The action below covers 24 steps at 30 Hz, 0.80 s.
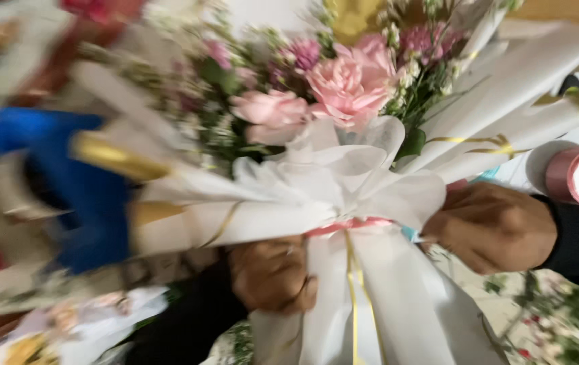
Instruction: The person ties a pink ribbon around the base of a floral bouquet wrapped in white and gold paper, cuts the excess ribbon using scissors, and forms the ribbon into a bow.
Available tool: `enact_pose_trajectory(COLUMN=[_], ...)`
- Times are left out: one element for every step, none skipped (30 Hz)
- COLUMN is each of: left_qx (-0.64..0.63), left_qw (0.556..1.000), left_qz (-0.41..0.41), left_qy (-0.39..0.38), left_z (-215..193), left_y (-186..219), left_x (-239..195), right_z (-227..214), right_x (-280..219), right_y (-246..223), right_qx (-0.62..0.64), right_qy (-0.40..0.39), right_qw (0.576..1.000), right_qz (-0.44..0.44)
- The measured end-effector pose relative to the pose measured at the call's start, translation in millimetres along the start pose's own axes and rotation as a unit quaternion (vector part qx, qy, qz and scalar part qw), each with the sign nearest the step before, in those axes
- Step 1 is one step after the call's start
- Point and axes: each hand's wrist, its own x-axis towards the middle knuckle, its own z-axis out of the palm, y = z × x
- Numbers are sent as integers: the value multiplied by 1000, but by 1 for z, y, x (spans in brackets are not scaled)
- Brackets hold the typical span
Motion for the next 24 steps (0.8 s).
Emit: enact_pose_trajectory(left_qx=[-13, -35, -37, -11, 14, 26, -21, -70, -60, 1, 61, 68, 152, 231, 233, 70, -96, -93, -150, -209, -211, -255, -293, -304], left_qw=[1000, 998, 998, 992, 979, 980, 957, 922, 924, 926, 924, 923, 897, 861, 858, 864, 844, 844, 814, 780, 782, 707, 624, 621], left_qz=[-27, -50, -45, -124, -202, -195, -287, -379, -377, -378, -378, -379, -411, -443, -448, -496, -527, -528, -556, -577, -576, -643, -703, -704], left_qy=[-9, -16, -23, -30, -36, -29, -40, -48, -35, -19, -4, -4, -52, -97, -95, -41, 16, 18, 75, 122, 113, 146, 175, 163], left_z=[-1, -4, -3, 1, 5, -1, -8, -13, -18, -26, -34, -41, -47, -50, -41, -29, -16, 4, 25, 44, 52, 65, 80, 86], left_y=[2, 2, 6, 16, 26, 37, 47, 59, 69, 81, 94, 104, 113, 125, 134, 141, 147, 148, 148, 146, 138, 133, 128, 123], left_x=[3, 4, -1, -4, -6, 5, 16, 27, 27, 25, 22, 21, 19, 16, 23, 28, 34, 35, 35, 34, 35, 35, 36, 38], right_z=[4, 13, 15, 11, 6, 6, 6, 4, 0, 2, 4, 13, 22, 30, 38, 46, 53, 61, 69, 80, 89, 97, 105, 104], right_x=[-10, -18, -17, -17, -17, -11, -5, 1, 4, 7, 8, -2, -12, -26, -11, 1, 13, 17, 21, 25, 28, 26, 23, 28], right_y=[0, -3, -9, -15, -22, -38, -54, -69, -85, -103, -120, -122, -123, -126, -140, -153, -164, -171, -176, -183, -178, -178, -176, -176], right_qx=[-14, -31, -34, -28, -22, -32, -35, -34, -40, -93, -145, -143, -95, -46, -44, 57, 157, 158, 194, 228, 227, 201, 174, 167], right_qy=[23, 49, 56, 54, 49, 46, 102, 152, 143, 160, 178, 179, 202, 218, 213, 286, 352, 350, 433, 520, 527, 514, 499, 507], right_qw=[999, 995, 994, 976, 941, 945, 948, 949, 954, 943, 929, 930, 905, 871, 873, 832, 776, 778, 741, 690, 685, 715, 744, 736], right_qz=[36, 82, 83, 211, 335, 323, 300, 274, 262, 278, 292, 286, 362, 438, 436, 472, 499, 498, 475, 449, 448, 428, 407, 417])
